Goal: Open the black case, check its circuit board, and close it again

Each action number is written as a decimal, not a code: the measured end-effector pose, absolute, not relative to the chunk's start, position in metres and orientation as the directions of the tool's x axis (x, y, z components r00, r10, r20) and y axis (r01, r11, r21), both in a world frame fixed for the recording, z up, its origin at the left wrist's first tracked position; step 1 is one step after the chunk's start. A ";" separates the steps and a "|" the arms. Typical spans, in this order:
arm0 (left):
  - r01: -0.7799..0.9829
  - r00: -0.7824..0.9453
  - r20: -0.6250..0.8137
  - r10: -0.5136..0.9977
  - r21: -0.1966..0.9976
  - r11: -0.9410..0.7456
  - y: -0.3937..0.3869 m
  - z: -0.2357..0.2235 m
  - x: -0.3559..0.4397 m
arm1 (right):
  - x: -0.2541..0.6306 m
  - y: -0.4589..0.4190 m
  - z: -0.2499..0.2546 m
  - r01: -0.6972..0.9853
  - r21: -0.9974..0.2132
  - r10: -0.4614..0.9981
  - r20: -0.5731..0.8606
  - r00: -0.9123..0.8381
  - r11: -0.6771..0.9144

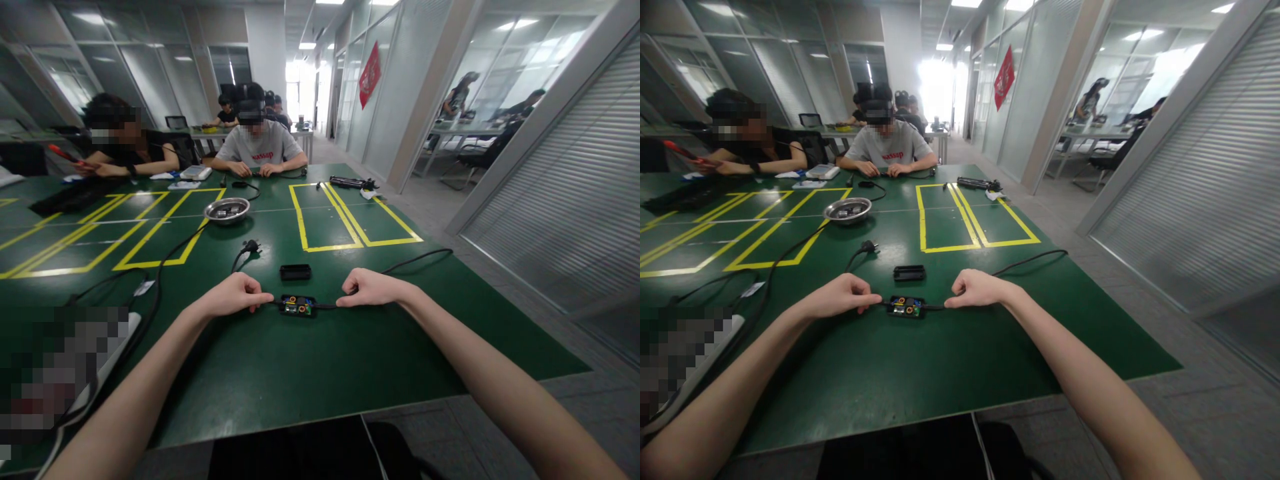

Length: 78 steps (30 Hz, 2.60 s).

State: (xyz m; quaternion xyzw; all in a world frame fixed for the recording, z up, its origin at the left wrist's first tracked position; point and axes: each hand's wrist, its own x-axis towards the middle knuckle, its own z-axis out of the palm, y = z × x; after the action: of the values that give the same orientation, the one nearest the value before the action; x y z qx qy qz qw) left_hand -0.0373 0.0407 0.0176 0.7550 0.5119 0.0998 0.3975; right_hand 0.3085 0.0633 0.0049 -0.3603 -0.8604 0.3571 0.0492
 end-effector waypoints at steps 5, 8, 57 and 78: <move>0.700 0.461 -0.229 0.857 0.688 -0.193 0.042 0.018 -0.036 | 0.306 0.062 0.007 0.634 -0.599 0.682 -0.191 -0.706 0.489; 0.724 0.458 -0.265 0.849 0.665 -0.183 0.043 0.020 -0.037 | 0.306 0.062 0.007 0.647 -0.583 0.690 -0.193 -0.698 0.492; 0.498 0.556 0.424 0.715 0.519 -0.695 0.023 -0.014 0.001 | 0.271 0.055 -0.026 0.249 -0.768 0.741 0.393 -0.544 0.590; 0.539 0.622 0.349 0.701 0.459 -0.707 0.023 -0.020 -0.002 | 0.264 0.039 -0.016 0.260 -0.575 0.555 0.425 -0.715 0.776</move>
State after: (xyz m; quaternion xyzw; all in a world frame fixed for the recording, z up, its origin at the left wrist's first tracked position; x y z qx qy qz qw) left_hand -0.0019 0.0228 -0.0196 0.8868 0.3495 0.2585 0.1568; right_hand 0.2639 0.0387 -0.0162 -0.2280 -0.8931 0.2449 0.3005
